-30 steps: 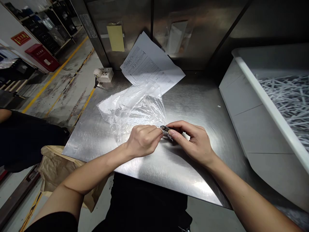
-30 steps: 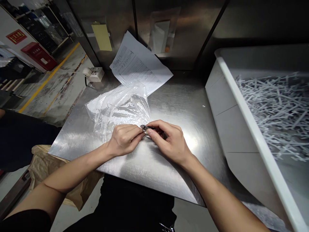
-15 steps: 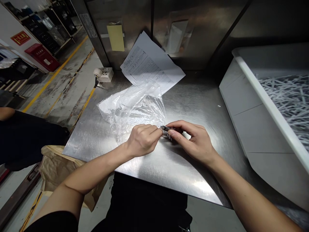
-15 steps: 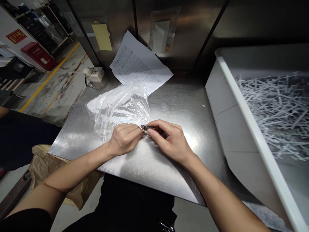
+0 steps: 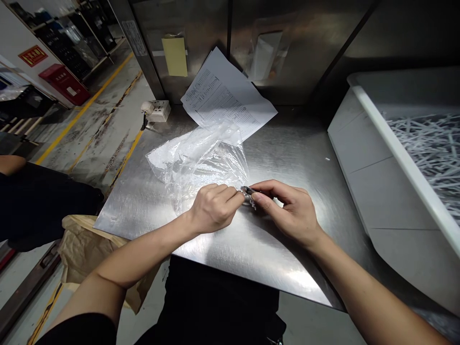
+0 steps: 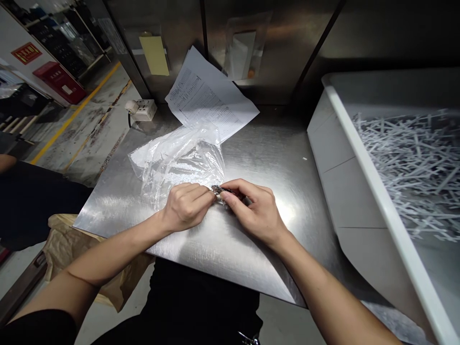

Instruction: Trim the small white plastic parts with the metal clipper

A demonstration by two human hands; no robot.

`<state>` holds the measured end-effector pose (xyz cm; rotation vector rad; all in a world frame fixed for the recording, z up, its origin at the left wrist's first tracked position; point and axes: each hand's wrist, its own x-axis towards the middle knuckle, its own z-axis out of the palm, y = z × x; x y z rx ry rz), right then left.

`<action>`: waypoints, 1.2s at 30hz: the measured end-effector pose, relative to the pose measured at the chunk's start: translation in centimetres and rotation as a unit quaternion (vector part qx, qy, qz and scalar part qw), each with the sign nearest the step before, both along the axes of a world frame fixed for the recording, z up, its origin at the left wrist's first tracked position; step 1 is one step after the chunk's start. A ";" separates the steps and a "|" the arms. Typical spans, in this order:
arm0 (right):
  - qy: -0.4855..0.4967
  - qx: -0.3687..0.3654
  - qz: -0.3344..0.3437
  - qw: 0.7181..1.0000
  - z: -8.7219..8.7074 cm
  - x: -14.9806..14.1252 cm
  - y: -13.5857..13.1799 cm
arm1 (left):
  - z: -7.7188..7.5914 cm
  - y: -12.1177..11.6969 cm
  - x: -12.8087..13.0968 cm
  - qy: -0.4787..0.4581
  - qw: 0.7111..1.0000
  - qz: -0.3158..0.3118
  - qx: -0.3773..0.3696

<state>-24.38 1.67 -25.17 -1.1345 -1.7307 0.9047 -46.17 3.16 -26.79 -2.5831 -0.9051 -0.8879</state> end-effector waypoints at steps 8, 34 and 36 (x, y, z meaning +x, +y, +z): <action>0.062 -0.123 0.013 0.990 -0.5 0.1 0.4 | -0.3 -0.3 0.3 0.008 1.000 -0.016 -0.016; 0.129 -0.074 -0.072 0.986 0.1 0.7 0.8 | 1.6 0.4 -0.8 -0.065 0.994 0.026 -0.082; 0.128 -0.070 -0.071 0.987 0.1 0.7 0.7 | 1.6 0.7 -1.0 -0.085 0.990 0.036 -0.102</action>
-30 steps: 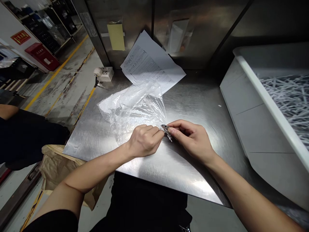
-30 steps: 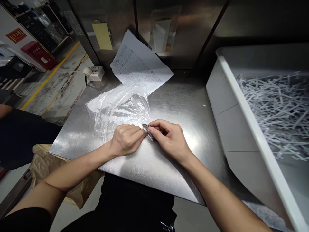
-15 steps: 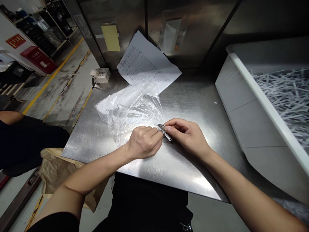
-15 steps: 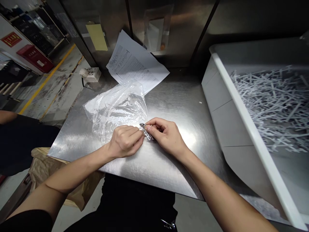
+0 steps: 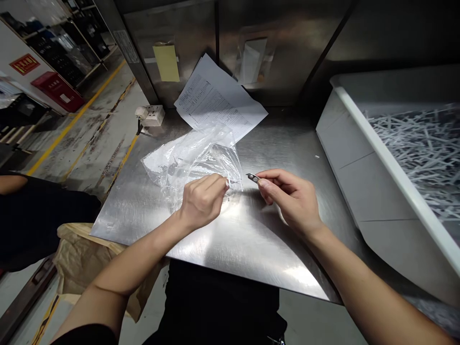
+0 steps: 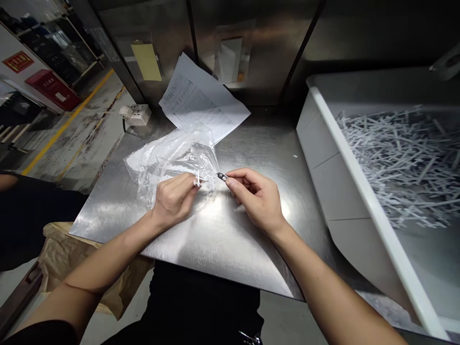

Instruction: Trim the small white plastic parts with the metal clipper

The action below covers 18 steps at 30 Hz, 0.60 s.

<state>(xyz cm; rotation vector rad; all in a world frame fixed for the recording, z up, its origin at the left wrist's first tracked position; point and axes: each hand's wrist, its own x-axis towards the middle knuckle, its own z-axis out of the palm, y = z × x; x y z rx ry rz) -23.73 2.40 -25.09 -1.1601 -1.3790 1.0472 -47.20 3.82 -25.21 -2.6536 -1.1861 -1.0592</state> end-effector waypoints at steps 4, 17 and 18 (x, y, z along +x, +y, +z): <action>-0.013 0.003 0.013 1.000 0.0 -0.1 -0.1 | -0.1 0.3 -0.3 -0.033 0.998 0.007 -0.044; -0.111 0.061 0.027 0.992 -0.3 -0.2 -0.3 | 0.0 0.2 -0.2 -0.025 0.998 -0.001 -0.057; -0.119 0.068 0.025 0.990 -0.4 -0.1 -0.3 | 0.0 0.2 -0.2 -0.021 0.998 -0.002 -0.057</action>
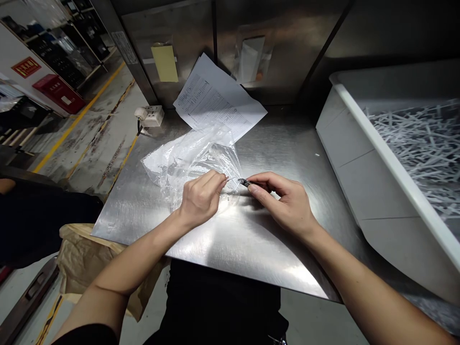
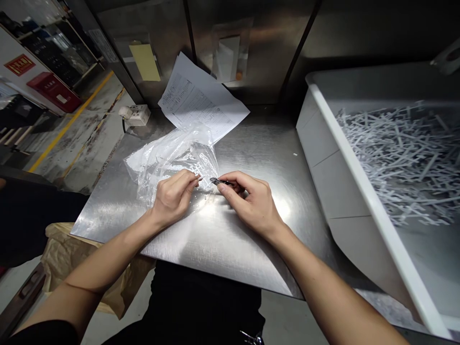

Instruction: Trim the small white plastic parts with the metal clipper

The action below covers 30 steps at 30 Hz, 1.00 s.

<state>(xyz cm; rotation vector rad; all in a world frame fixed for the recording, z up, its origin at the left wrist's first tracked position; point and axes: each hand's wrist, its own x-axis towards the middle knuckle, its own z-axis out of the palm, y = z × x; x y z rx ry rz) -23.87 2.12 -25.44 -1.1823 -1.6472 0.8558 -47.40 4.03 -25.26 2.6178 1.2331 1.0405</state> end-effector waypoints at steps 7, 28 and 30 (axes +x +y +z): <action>-0.022 0.017 0.010 1.000 -0.1 0.1 0.1 | -0.2 0.1 -0.1 0.012 1.000 0.000 0.011; -0.028 -0.028 0.016 0.999 -1.0 0.2 0.5 | -0.6 -0.1 -0.1 0.072 0.997 0.008 0.021; -0.023 -0.059 0.021 0.998 -1.2 0.2 0.7 | -0.7 -0.2 -0.2 0.082 0.997 0.008 0.014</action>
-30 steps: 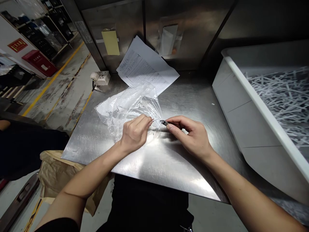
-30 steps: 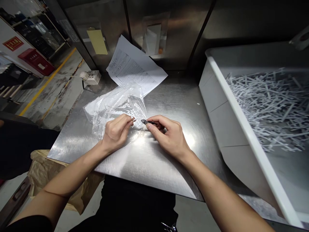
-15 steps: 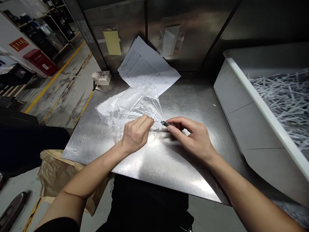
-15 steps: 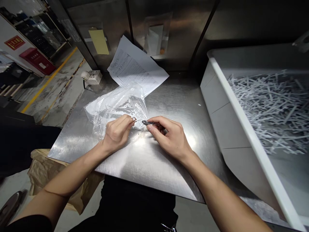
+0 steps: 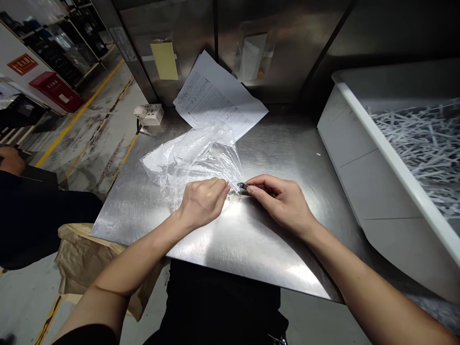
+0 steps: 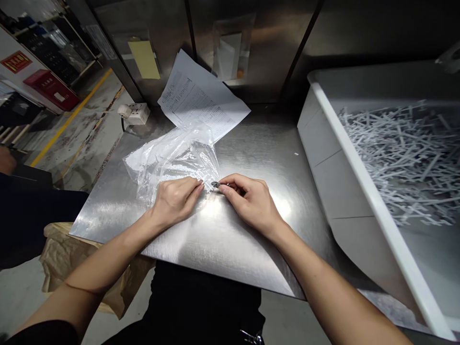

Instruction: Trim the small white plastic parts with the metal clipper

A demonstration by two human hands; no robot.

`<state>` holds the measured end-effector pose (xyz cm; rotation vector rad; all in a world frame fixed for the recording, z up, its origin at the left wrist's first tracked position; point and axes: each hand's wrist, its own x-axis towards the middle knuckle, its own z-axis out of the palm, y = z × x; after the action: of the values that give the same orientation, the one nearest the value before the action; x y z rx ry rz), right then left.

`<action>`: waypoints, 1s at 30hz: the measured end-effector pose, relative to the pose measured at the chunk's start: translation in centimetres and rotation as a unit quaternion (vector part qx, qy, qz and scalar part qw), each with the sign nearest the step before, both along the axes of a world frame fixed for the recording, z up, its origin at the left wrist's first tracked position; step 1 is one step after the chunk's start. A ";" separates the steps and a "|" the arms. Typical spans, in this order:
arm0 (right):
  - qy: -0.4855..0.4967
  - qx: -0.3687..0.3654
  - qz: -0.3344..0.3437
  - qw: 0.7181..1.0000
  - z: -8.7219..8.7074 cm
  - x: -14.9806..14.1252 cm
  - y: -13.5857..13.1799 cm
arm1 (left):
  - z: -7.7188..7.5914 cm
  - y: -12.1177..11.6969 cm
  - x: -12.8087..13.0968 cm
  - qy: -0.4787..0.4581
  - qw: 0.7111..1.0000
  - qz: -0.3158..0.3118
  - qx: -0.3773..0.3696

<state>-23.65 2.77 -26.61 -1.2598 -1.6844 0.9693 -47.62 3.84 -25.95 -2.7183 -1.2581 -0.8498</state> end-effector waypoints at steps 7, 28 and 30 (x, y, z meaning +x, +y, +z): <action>0.013 -0.079 0.026 0.996 0.0 0.1 0.2 | 0.3 -0.2 -0.1 0.028 0.999 0.007 -0.015; 0.065 0.012 -0.015 0.998 1.0 -0.3 -0.4 | 0.7 -0.8 0.8 0.004 0.996 -0.081 0.024; 0.048 0.018 -0.013 0.999 1.0 -0.3 -0.5 | 0.7 -0.8 0.9 0.007 0.996 -0.082 0.026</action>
<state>-23.97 2.30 -25.64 -1.1896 -1.6019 0.9646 -46.76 3.01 -25.29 -2.8099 -1.0062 -0.8638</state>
